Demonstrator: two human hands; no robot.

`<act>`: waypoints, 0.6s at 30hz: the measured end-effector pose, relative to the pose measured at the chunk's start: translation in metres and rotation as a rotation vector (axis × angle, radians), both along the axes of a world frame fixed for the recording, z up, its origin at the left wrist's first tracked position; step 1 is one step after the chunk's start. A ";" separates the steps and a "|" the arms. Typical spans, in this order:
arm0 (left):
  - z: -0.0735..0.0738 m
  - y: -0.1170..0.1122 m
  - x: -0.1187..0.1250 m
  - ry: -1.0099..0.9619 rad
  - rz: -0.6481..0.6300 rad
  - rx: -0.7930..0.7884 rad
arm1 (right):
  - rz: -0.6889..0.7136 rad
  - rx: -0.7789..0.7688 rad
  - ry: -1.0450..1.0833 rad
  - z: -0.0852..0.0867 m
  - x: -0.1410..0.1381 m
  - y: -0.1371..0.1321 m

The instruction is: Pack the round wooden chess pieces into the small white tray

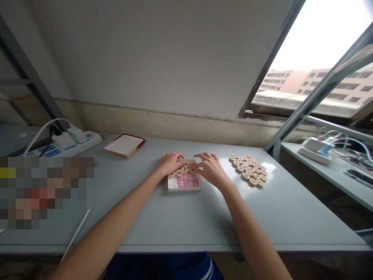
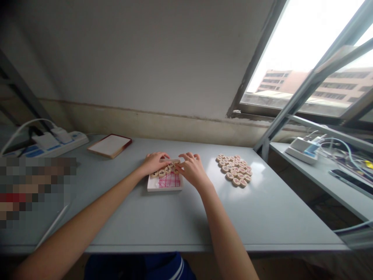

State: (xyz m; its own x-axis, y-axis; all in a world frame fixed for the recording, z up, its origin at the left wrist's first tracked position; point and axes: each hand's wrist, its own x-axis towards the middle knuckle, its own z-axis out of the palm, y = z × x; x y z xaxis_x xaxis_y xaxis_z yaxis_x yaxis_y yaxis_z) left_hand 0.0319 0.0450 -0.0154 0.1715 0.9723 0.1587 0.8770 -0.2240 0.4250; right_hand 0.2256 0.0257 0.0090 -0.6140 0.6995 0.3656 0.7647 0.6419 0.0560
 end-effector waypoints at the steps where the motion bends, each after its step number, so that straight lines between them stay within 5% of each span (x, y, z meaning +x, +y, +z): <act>1: -0.001 0.000 0.001 -0.004 0.016 0.017 | 0.001 0.014 -0.004 0.000 -0.001 0.000; 18: 0.001 0.007 -0.011 -0.148 -0.041 -0.099 | 0.078 0.023 0.068 0.012 -0.004 -0.005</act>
